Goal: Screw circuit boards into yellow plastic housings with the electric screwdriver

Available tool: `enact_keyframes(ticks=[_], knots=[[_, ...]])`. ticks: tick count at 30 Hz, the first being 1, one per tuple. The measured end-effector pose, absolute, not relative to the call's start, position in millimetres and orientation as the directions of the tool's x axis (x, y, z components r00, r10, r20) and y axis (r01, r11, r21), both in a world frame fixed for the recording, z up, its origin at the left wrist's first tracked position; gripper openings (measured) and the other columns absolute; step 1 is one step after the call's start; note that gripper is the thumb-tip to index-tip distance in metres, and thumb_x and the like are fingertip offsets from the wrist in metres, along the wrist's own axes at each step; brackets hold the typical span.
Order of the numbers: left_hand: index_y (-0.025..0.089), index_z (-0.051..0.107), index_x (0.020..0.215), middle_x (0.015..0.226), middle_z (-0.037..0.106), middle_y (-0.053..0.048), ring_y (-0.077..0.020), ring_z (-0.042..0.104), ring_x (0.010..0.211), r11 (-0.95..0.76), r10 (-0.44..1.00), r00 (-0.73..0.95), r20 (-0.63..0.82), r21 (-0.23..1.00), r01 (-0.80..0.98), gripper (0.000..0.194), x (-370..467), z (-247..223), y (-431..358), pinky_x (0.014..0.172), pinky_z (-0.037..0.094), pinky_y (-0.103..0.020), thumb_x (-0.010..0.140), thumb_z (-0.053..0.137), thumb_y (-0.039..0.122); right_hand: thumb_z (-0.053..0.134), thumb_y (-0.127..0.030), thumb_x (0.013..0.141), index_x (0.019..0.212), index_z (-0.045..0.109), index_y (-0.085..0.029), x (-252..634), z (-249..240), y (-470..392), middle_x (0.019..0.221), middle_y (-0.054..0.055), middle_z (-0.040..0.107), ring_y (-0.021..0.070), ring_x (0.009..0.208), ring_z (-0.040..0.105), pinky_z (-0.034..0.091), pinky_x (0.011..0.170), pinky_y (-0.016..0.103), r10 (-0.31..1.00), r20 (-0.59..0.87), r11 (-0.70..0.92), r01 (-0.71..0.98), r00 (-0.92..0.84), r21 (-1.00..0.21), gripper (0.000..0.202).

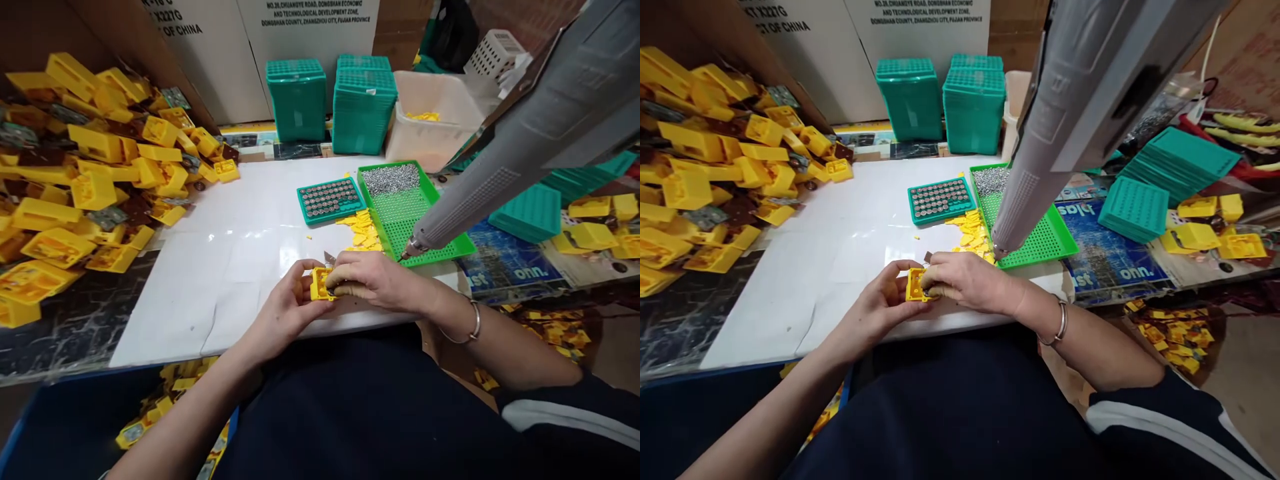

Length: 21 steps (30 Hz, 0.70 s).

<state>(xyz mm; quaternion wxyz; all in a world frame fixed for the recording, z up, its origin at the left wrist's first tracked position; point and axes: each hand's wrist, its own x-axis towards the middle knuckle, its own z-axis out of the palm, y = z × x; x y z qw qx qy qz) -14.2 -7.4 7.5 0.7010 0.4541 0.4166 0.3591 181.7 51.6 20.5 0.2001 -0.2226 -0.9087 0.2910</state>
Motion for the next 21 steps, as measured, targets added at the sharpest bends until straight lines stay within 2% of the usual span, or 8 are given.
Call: enact_keyframes(ticks=[3, 5, 9, 12, 14, 16, 19, 21], knots=[[0.025, 0.045, 0.115, 0.096, 0.064, 0.000, -0.0143, 0.063, 0.089, 0.310, 0.886, 0.410, -0.219, 0.935, -0.172, 0.043, -11.4, 9.0, -5.7, 0.078, 0.049, -0.025, 0.080, 0.070, 0.020, 0.065, -0.014, 0.084, 0.083, 0.068, -0.014, 177.2, 32.1, 50.4, 0.080, 0.002, 0.059, 0.0112, 0.076, 0.055, 0.044, 0.071, 0.022, 0.581, 0.183, 0.719, 0.393, -0.793, -0.574, 0.003], [0.024, 0.048, 0.115, 0.096, 0.064, 0.000, -0.0141, 0.062, 0.089, 0.272, 0.907, 0.376, -0.191, 0.946, -0.176, 0.043, -10.4, 8.5, -3.1, 0.080, 0.050, -0.026, 0.079, 0.072, 0.020, 0.067, -0.014, 0.083, 0.080, 0.068, -0.013, 174.9, 36.3, 48.9, 0.078, 0.003, 0.059, 0.0122, 0.075, 0.055, 0.044, 0.071, 0.024, 0.620, 0.215, 0.721, 0.440, -0.754, -0.536, 0.004], [0.022, 0.053, 0.105, 0.095, 0.066, 0.000, -0.0138, 0.065, 0.085, 0.265, 0.946, 0.255, -0.199, 0.929, -0.257, 0.037, -10.5, 8.2, 2.9, 0.079, 0.053, -0.028, 0.076, 0.076, 0.021, 0.053, -0.017, 0.092, 0.097, 0.069, -0.014, 177.7, 33.0, 46.8, 0.087, 0.006, 0.063, 0.0136, 0.083, 0.059, 0.049, 0.076, 0.027, 0.588, 0.314, 0.748, 0.352, -0.746, -0.563, 0.017], [0.021, 0.055, 0.101, 0.090, 0.069, 0.001, -0.0152, 0.069, 0.078, 0.322, 0.938, 0.241, -0.248, 0.881, -0.346, 0.034, -12.3, 11.5, 4.2, 0.075, 0.055, -0.028, 0.074, 0.076, 0.020, 0.053, -0.013, 0.091, 0.115, 0.063, -0.016, 182.6, 24.3, 48.1, 0.103, 0.008, 0.063, 0.0153, 0.099, 0.060, 0.052, 0.088, 0.031, 0.606, 0.474, 0.762, 0.292, -0.639, -0.579, 0.026], [0.022, 0.056, 0.100, 0.085, 0.070, 0.001, -0.0160, 0.070, 0.073, 0.384, 0.913, 0.289, -0.289, 0.847, -0.367, 0.035, -14.2, 14.2, 3.5, 0.069, 0.055, -0.027, 0.072, 0.076, 0.019, 0.055, -0.012, 0.088, 0.125, 0.056, -0.018, 184.4, 18.8, 50.3, 0.122, 0.012, 0.057, 0.0195, 0.118, 0.053, 0.048, 0.100, 0.040, 0.569, 0.532, 0.800, 0.273, -0.627, -0.535, 0.037], [0.021, 0.058, 0.100, 0.084, 0.070, 0.000, -0.0166, 0.070, 0.069, 0.464, 0.870, 0.365, -0.333, 0.805, -0.371, 0.036, -16.6, 15.7, 2.5, 0.064, 0.055, -0.026, 0.070, 0.077, 0.018, 0.052, -0.012, 0.089, 0.130, 0.051, -0.020, 185.0, 15.2, 52.6, 0.133, 0.013, 0.052, 0.0201, 0.129, 0.047, 0.044, 0.107, 0.042, 0.485, 0.525, 0.843, 0.215, -0.699, -0.493, 0.042], [0.021, 0.058, 0.101, 0.085, 0.071, -0.002, -0.0170, 0.070, 0.068, 0.516, 0.829, 0.431, -0.356, 0.784, -0.345, 0.036, -20.1, 14.6, 0.3, 0.061, 0.054, -0.026, 0.070, 0.076, 0.019, 0.046, -0.012, 0.093, 0.131, 0.051, -0.017, 186.0, 13.3, 54.8, 0.128, 0.013, 0.056, 0.0167, 0.121, 0.054, 0.050, 0.101, 0.033, 0.384, 0.538, 0.895, 0.160, -0.750, -0.416, 0.038], [0.022, 0.057, 0.103, 0.087, 0.070, -0.001, -0.0166, 0.069, 0.072, 0.465, 0.856, 0.396, -0.333, 0.829, -0.310, 0.034, -20.8, 12.3, -1.5, 0.064, 0.055, -0.026, 0.073, 0.075, 0.021, 0.046, -0.013, 0.094, 0.130, 0.051, -0.015, 187.0, 13.3, 54.4, 0.120, 0.013, 0.060, 0.0163, 0.112, 0.059, 0.053, 0.093, 0.030, 0.349, 0.555, 0.921, 0.168, -0.756, -0.350, 0.037]])
